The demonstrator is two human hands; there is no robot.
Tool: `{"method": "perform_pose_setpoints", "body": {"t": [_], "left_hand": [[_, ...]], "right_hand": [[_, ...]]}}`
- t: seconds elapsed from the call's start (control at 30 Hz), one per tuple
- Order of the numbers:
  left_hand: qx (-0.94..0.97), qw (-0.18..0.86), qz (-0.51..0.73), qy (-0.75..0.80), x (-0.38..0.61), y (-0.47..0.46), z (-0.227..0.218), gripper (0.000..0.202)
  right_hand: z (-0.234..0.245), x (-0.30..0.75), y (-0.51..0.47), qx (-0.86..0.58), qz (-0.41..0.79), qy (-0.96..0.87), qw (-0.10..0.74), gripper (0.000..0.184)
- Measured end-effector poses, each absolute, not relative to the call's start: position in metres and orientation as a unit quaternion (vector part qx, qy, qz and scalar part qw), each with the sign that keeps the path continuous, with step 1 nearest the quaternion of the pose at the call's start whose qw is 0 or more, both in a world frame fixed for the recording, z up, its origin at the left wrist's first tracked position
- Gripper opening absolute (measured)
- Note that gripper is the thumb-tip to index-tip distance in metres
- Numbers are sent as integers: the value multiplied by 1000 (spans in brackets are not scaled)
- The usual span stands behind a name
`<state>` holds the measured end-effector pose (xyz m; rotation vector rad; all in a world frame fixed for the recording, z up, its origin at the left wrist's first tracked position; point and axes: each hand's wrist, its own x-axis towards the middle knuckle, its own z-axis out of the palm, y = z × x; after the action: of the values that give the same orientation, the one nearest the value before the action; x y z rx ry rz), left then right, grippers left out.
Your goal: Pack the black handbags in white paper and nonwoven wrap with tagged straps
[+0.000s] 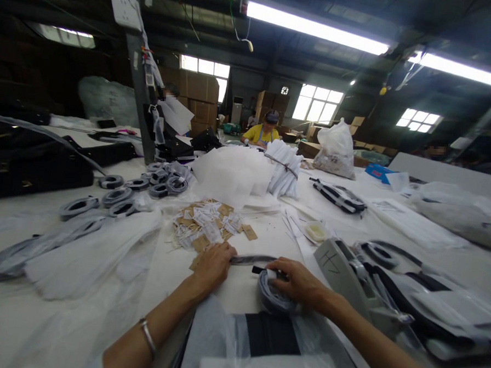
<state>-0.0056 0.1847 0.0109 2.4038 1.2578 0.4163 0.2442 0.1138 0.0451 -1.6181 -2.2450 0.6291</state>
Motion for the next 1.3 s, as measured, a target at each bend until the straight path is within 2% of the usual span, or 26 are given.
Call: {"method": "perform_pose_setpoints", "body": {"t": [0.2,0.33,0.5,0.57,0.67,0.73,0.9,1.03,1.23,1.3], "left_hand": [[850,181,166,466,-17,194,4,37],[850,210,168,453,-17,200,2,32],[819,330,194,428,-10,201,9,34],[813,318,204,443,-4,194,13,31],[818,260,219,464,6,183,14,37],[828,232,208,467,11,178,13,44],[854,186,149,463,15,182,10,35],[843,202,144,478,18,184,7,41],[819,240,176,491,14,184,-2,39],[821,239,176,487,13,185,-2,34]], "right_hand": [[49,201,147,-521,157,-835,75,31],[42,184,163,-556,134,-817,78,31],[37,187,169,-596,128,-789,78,61],[40,189,170,-596,105,-793,65,65],[43,190,172,-575,53,-815,47,59],[39,190,171,-552,58,-831,38,57],[22,185,165,-544,108,-830,51,48],[16,180,161,-567,71,-815,94,33],[5,180,168,-595,80,-790,124,25],[7,183,172,-598,95,-785,130,28]]}}
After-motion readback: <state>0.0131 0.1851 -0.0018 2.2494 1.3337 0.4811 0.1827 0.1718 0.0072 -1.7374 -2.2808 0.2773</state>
